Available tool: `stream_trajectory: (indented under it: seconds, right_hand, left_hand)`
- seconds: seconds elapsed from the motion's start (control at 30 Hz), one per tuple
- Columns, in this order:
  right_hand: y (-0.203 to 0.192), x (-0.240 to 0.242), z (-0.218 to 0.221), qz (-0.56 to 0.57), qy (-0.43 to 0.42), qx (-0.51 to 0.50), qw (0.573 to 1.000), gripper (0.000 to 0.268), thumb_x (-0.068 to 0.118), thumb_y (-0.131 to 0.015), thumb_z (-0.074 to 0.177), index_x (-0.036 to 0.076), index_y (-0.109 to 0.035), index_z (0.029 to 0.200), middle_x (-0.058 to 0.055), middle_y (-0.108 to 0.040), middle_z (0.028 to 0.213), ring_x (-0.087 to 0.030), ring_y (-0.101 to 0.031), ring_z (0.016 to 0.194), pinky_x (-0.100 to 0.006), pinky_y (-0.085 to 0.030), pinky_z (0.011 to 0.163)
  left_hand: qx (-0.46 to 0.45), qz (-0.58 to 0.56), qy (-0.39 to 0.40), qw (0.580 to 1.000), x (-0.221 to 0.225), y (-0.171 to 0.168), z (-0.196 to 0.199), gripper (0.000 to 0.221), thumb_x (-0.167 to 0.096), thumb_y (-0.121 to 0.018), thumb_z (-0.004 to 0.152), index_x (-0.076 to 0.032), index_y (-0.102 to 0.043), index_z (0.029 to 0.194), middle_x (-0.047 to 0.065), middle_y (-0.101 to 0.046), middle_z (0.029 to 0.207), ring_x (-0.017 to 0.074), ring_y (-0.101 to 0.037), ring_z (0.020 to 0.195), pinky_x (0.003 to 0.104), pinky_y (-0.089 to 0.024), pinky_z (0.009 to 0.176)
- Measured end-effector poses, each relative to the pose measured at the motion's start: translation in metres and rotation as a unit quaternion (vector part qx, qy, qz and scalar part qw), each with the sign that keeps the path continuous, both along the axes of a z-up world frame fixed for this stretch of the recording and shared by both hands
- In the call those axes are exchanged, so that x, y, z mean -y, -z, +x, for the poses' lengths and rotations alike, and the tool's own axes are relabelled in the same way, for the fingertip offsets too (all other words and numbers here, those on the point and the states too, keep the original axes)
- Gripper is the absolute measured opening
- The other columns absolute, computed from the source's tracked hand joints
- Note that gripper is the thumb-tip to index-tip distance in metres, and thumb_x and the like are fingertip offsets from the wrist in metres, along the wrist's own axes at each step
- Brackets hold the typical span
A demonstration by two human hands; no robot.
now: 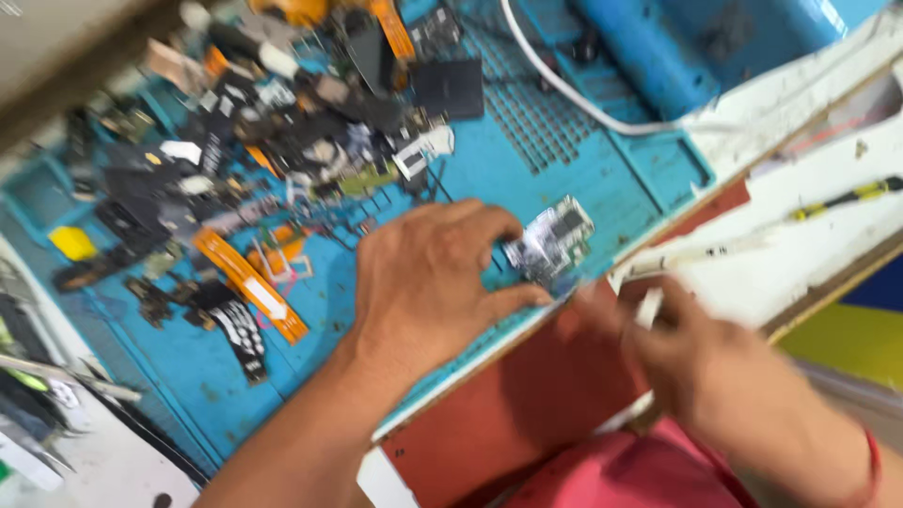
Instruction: The person cleans a mobile phone motherboard using a small brush, scrubbing various components while holding the board over a red mat.
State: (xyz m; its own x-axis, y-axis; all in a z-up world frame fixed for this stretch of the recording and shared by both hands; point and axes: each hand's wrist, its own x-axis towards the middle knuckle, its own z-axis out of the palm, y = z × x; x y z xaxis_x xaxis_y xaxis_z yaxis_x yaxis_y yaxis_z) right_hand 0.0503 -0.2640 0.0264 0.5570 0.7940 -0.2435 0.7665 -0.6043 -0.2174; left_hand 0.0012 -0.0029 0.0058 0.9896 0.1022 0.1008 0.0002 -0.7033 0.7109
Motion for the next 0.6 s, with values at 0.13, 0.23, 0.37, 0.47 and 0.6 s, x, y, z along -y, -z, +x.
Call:
stream_trajectory:
  seconds: [0.13, 0.23, 0.37, 0.47, 0.6]
  right_hand:
    - [-0.002, -0.018, 0.001, -0.076, 0.031, -0.058, 0.995, 0.076, 0.012, -0.064, 0.085, 0.023, -0.046, 0.158, -0.01, -0.059, 0.122, -0.031, -0.07, 0.06, -0.042, -0.058, 0.056]
    - [0.001, -0.022, 0.005, -0.089, 0.012, -0.047, 0.995, 0.077, 0.013, -0.063, 0.084, 0.013, -0.041, 0.158, -0.013, -0.056, 0.126, -0.032, -0.07, 0.061, -0.043, -0.058, 0.057]
    - [-0.006, -0.007, -0.005, -0.122, 0.057, -0.097, 0.986, 0.087, 0.004, -0.061, 0.077, 0.016, -0.04, 0.16, -0.01, -0.055, 0.13, -0.029, -0.071, 0.061, -0.042, -0.06, 0.059]
    - [0.006, -0.016, 0.008, -0.031, -0.037, -0.04, 0.998, 0.079, 0.002, -0.06, 0.079, 0.006, -0.041, 0.156, -0.016, -0.053, 0.123, -0.033, -0.07, 0.072, -0.041, -0.057, 0.057]
    - [0.005, -0.013, -0.001, -0.169, 0.022, -0.086, 0.982, 0.084, 0.003, -0.057, 0.084, 0.017, -0.036, 0.164, -0.01, -0.051, 0.133, -0.03, -0.071, 0.067, -0.041, -0.059, 0.066]
  left_hand:
    - [-0.064, 0.0, -0.011, 0.998, 0.0, -0.004, 0.002, 0.052, -0.047, -0.092, 0.058, -0.019, -0.073, 0.097, -0.001, -0.066, 0.072, 0.0228, -0.068, 0.075, 0.041, -0.05, 0.063]
    - [-0.097, -0.011, -0.02, 0.995, 0.002, -0.007, 0.003, 0.066, -0.047, -0.093, 0.057, -0.019, -0.067, 0.111, 0.0, -0.066, 0.071, 0.0232, -0.068, 0.073, 0.042, -0.051, 0.062]
    - [-0.069, -0.01, -0.019, 0.997, 0.0, -0.001, 0.003, 0.074, -0.049, -0.093, 0.057, -0.018, -0.063, 0.118, -0.001, -0.066, 0.073, 0.024, -0.068, 0.073, 0.042, -0.051, 0.063]
    - [-0.096, 0.003, -0.025, 0.995, 0.001, -0.001, 0.001, 0.073, -0.048, -0.093, 0.057, -0.02, -0.063, 0.118, -0.002, -0.067, 0.073, 0.0234, -0.069, 0.073, 0.042, -0.051, 0.062]
    - [-0.098, 0.002, -0.031, 0.995, 0.002, -0.006, 0.003, 0.073, -0.049, -0.093, 0.055, -0.021, -0.064, 0.116, -0.002, -0.067, 0.072, 0.0225, -0.069, 0.073, 0.041, -0.052, 0.062]
